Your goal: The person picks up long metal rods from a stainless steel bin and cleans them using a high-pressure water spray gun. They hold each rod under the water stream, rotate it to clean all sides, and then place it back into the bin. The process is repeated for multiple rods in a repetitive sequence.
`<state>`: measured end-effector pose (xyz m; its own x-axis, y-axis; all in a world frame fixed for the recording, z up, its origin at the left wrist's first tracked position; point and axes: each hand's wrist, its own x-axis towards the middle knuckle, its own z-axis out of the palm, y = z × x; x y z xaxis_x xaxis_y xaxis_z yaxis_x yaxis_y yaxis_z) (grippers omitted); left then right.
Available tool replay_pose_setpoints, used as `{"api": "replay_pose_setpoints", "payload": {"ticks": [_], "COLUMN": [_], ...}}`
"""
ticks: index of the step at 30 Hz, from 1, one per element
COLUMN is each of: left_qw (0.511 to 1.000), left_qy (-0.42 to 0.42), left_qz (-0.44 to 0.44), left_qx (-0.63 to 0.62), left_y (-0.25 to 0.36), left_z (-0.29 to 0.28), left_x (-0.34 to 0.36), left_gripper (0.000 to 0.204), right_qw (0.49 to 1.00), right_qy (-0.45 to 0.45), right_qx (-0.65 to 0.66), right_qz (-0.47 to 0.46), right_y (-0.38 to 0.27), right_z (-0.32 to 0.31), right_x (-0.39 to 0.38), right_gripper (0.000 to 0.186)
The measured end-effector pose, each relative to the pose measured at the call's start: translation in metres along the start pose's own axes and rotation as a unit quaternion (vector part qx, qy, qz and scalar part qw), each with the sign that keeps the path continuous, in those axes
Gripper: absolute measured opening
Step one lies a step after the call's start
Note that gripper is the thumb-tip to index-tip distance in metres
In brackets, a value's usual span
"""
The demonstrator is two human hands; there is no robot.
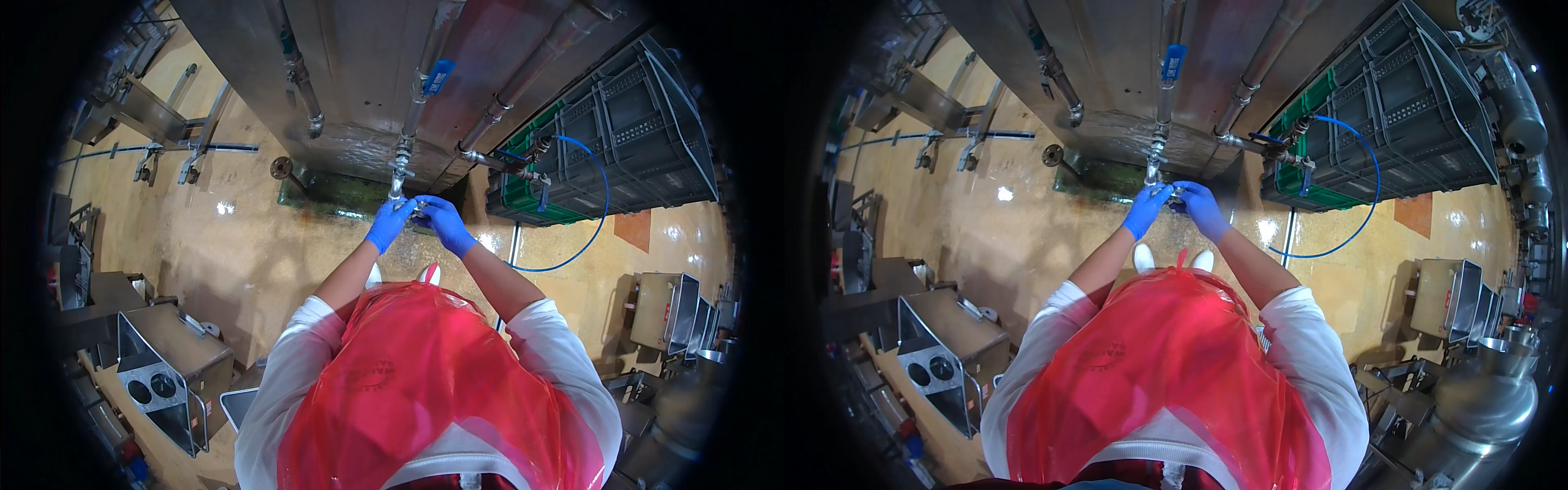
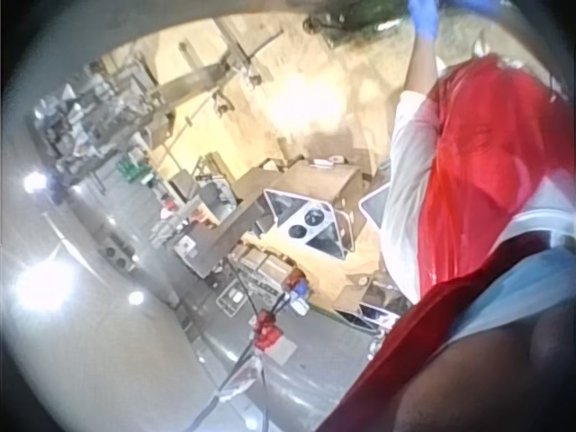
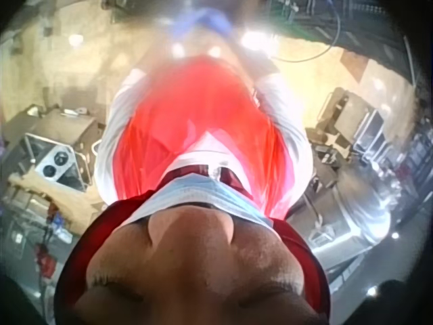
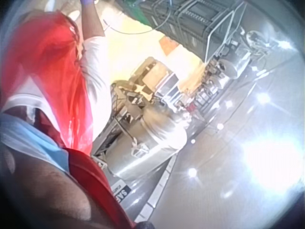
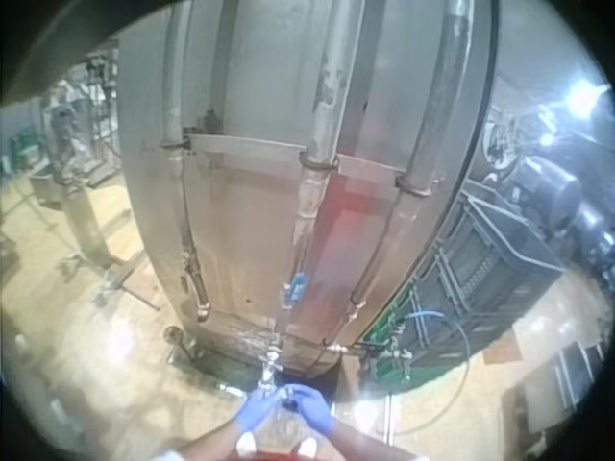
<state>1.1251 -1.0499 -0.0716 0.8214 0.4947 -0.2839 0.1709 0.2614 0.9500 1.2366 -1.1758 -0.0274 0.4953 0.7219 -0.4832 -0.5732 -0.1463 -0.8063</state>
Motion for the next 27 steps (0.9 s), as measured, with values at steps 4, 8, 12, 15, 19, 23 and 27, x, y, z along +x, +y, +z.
{"api": "replay_pose_setpoints", "payload": {"ticks": [4,8,12,15,19,23,27], "left_qw": [0.985,0.975,0.985,0.985,0.959,0.924,0.882], "left_qy": [0.026,0.025,0.075,0.141,0.266,0.257,0.253], "left_qz": [-0.062,-0.082,-0.060,-0.022,0.103,0.123,0.149], "left_qx": [-0.158,-0.204,-0.141,-0.095,0.008,0.254,0.367], "left_y": [-0.024,0.007,0.012,0.027,0.074,0.128,0.132], "left_z": [-0.022,-0.020,-0.042,-0.045,-0.023,0.014,0.021], "left_x": [0.018,-0.003,-0.015,-0.025,-0.033,-0.025,-0.009], "left_gripper": [0.033,0.034,0.029,0.023,0.029,0.046,0.038], "right_qw": [0.998,0.991,0.993,0.998,0.862,0.712,0.704], "right_qy": [-0.029,-0.062,-0.019,-0.052,-0.045,-0.006,-0.012], "right_qx": [-0.056,-0.109,-0.112,-0.035,-0.473,-0.654,-0.686], "right_qz": [-0.028,-0.050,0.025,0.005,-0.176,-0.257,-0.183], "right_y": [-0.006,0.001,-0.010,-0.010,-0.009,0.011,-0.024], "right_z": [0.015,0.027,0.055,0.061,0.041,-0.015,-0.038], "right_x": [-0.006,0.006,0.011,0.004,-0.009,-0.027,-0.071], "right_gripper": [0.029,0.028,0.026,0.028,0.047,0.050,0.048]}}
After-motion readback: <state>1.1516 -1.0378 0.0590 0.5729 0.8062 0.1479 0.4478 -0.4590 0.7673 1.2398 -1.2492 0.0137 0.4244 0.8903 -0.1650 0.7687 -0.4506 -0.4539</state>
